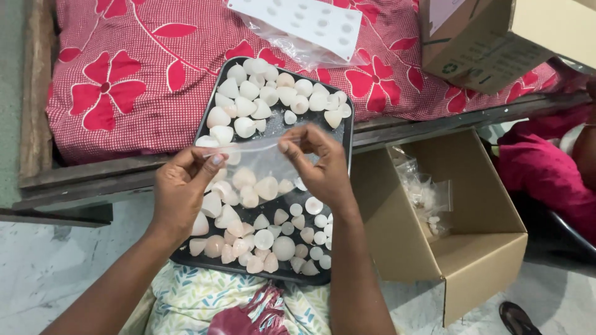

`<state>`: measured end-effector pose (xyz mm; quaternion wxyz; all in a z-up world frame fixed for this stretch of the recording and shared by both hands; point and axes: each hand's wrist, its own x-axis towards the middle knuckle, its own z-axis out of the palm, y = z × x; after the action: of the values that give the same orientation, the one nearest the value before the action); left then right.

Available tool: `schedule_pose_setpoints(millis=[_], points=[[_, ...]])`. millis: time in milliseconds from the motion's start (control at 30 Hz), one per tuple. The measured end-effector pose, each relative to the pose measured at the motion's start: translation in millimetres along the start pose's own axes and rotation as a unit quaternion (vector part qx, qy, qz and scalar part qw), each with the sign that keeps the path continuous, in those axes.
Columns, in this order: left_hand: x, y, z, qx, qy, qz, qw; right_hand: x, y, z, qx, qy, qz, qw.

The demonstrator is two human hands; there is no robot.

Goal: The person sits on the floor and packs white shell-shaped items one at a time from a black tray into small clear plastic bags, seals each bag, and places the filled bags into a cardboard box beside them. Other workers pack similar bags nearby.

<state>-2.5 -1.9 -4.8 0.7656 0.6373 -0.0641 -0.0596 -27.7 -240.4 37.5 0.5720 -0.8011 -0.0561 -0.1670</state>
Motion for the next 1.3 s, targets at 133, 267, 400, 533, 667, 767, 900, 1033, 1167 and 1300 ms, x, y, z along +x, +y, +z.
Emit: schedule_pose_setpoints(millis=[133, 267, 400, 533, 667, 767, 900, 1033, 1167, 1300], points=[[-1, 3, 1, -0.026, -0.022, -0.019, 0.999, 1, -10, 2, -0.006, -0.070, -0.030, 0.997], [-1, -5, -3, 0.042, -0.030, -0.002, 0.999, 0, -16, 7, -0.089, -0.079, -0.050, 0.992], [0, -11, -3, 0.046, -0.036, -0.021, 0.998, 0, -18, 9, -0.064, -0.124, -0.049, 0.989], [-2, 2, 2, 0.045, -0.057, 0.016, 0.997, -1, -18, 12, -0.078, -0.117, -0.044, 0.989], [-3, 3, 6, 0.056, -0.071, -0.020, 0.996, -3, -17, 9, -0.064, -0.096, -0.025, 0.993], [-4, 6, 7, 0.060, -0.092, -0.013, 0.994, -4, -11, 5, -0.042, -0.071, -0.064, 0.995], [-7, 2, 10, 0.089, -0.177, 0.020, 0.980, -8, -9, 0, 0.240, -0.044, 0.008, 0.970], [-11, 3, 20, 0.084, -0.183, -0.016, 0.979, -3, -12, 0, 0.324, -0.049, -0.009, 0.945], [-13, -9, 18, -0.011, -0.148, -0.105, 0.983, 0, 2, -3, 0.352, 0.024, 0.046, 0.935], [-9, -34, 15, 0.024, -0.101, -0.171, 0.980, 6, 5, -12, 0.391, 0.070, 0.145, 0.906]])
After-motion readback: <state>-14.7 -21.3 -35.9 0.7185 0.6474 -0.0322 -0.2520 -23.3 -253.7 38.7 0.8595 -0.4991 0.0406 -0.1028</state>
